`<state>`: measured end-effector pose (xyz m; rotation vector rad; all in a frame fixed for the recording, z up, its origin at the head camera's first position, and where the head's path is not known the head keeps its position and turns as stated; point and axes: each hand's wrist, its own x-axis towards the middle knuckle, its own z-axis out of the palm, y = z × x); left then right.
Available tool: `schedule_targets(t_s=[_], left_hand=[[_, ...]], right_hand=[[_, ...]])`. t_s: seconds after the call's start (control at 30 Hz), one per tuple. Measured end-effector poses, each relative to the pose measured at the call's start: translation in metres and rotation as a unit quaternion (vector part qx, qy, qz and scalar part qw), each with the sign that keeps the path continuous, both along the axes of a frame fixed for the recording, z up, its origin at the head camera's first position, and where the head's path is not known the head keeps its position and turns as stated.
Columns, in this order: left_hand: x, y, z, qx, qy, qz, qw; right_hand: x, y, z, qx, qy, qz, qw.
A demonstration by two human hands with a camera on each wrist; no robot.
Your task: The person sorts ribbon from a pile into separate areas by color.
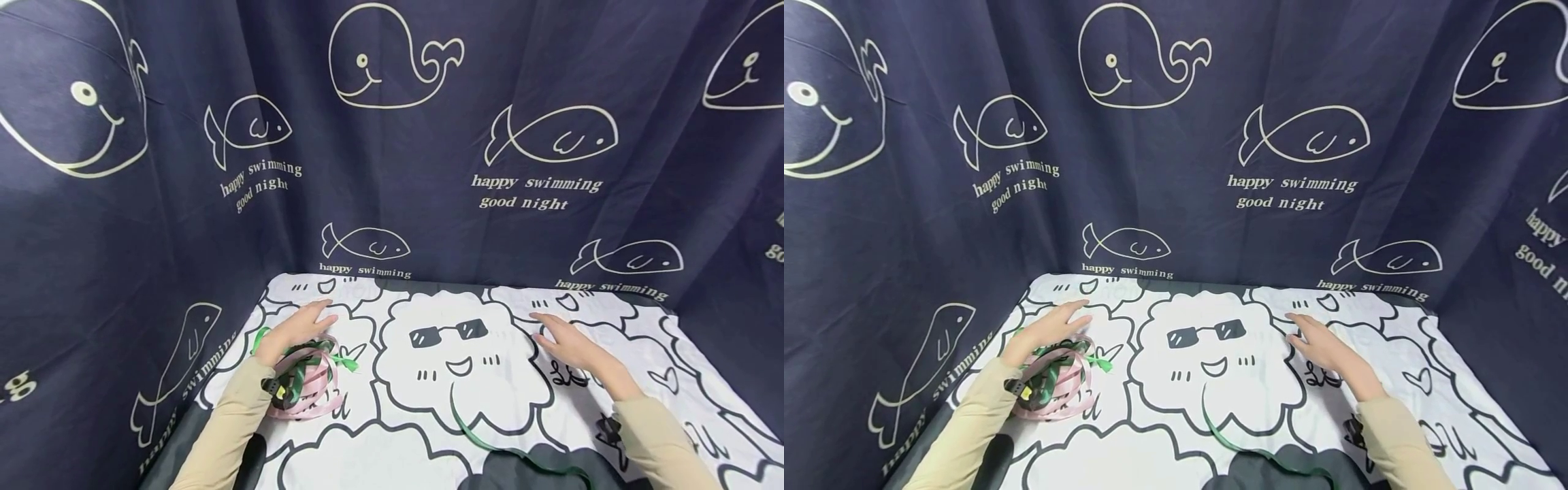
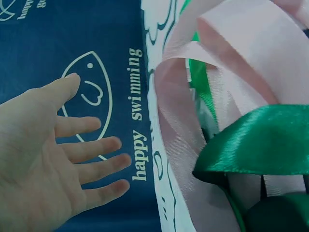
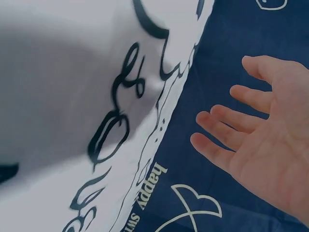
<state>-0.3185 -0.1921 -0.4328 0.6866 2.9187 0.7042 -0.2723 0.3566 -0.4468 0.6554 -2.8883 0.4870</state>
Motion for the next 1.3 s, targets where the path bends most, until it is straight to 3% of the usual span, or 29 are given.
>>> schedule_targets(t_s=[0.37, 0.67, 0.97, 1.3], left_hand=[[0.008, -0.015, 0.007, 0.055, -0.040, -0.009, 0.9976], [0.009, -0.028, 0.003, 0.074, -0.011, -0.024, 0.9969], [0.016, -0.030, 0.004, 0.063, -0.035, -0.023, 0.9971], [0.024, -0.017, 0.002, 0.053, -0.055, -0.035, 0.9965]], right_hand=[[-0.006, -0.028, 0.011, -0.018, -0.018, 0.036, 0.999], [-0.013, -0.051, 0.011, -0.024, -0.028, 0.042, 0.998], [-0.016, -0.078, 0.011, -0.042, -0.051, 0.073, 0.995], [-0.018, -0.111, 0.013, -0.048, -0.099, 0.115, 0.987]])
